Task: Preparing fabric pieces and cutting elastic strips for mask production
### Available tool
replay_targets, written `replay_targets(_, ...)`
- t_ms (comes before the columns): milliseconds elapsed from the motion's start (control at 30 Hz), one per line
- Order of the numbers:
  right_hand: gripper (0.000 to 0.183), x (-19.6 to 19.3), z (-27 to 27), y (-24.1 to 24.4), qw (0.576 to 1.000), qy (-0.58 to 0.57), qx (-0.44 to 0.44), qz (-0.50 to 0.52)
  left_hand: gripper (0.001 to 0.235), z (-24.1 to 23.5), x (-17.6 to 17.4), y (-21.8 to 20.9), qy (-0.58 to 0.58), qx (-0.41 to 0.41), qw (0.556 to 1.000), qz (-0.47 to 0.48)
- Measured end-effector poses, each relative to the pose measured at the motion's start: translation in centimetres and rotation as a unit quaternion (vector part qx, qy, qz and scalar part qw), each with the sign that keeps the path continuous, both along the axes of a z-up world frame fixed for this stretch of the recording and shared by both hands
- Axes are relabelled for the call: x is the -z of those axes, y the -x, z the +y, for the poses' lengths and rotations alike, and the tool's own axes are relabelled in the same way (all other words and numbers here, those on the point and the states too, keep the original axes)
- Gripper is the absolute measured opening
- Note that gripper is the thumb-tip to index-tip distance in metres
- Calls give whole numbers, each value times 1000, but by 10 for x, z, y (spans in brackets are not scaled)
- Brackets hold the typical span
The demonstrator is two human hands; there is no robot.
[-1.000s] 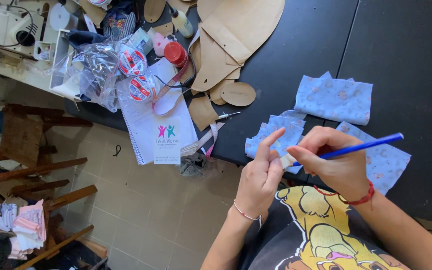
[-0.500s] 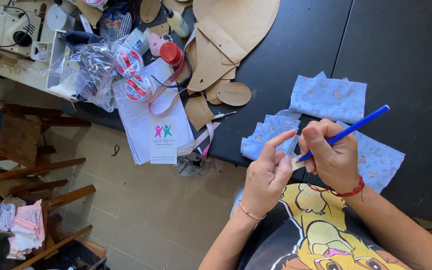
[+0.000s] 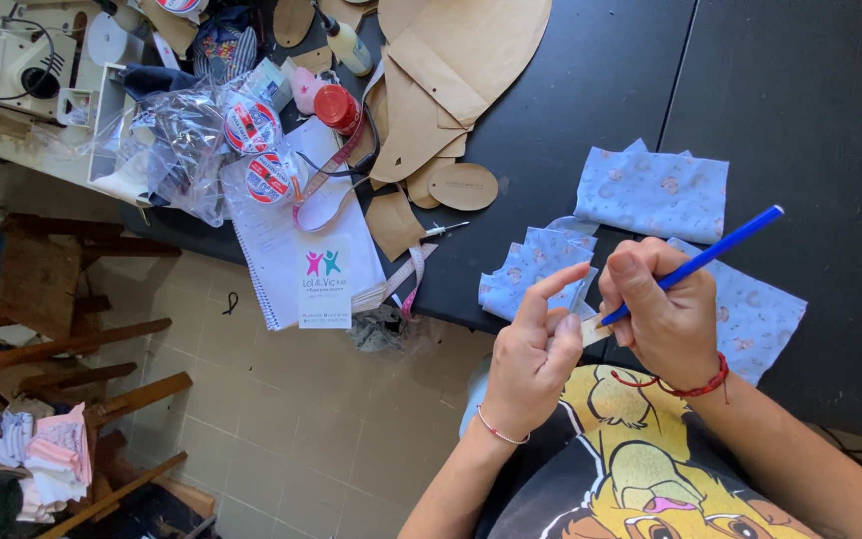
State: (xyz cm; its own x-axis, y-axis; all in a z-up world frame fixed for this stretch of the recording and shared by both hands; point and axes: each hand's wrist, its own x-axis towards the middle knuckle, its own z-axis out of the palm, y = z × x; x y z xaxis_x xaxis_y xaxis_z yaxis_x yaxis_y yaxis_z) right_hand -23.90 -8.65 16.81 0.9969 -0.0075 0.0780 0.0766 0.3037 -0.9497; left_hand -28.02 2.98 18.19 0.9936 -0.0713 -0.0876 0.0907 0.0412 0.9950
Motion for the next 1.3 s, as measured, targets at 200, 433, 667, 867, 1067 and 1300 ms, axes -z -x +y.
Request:
replay_targets(200, 33, 6, -1, 2, 1000, 8, -1, 2, 40, 0, 0, 0, 4, 0, 1000, -7)
replay_targets(433, 34, 1, -1, 1, 1000, 15, 8, 7, 40, -1, 3, 0, 13, 2, 1000, -6)
replay_targets(667, 34, 2, 0, -1, 1000, 9, 16, 6, 39, -1, 4, -1, 10, 5, 1000, -3)
replay_targets(867, 34, -1, 2, -2, 1000, 9, 21, 16, 39, -1, 4, -2, 9, 4, 1000, 0)
replay_targets(1067, 34, 2, 0, 0, 1000, 4, 12, 24, 39, -2, 3, -1, 6, 0, 1000, -3)
replay_targets(1300, 34, 4, -2, -2, 999, 3, 10, 31, 38, -2, 3, -2, -4, 0, 1000, -7)
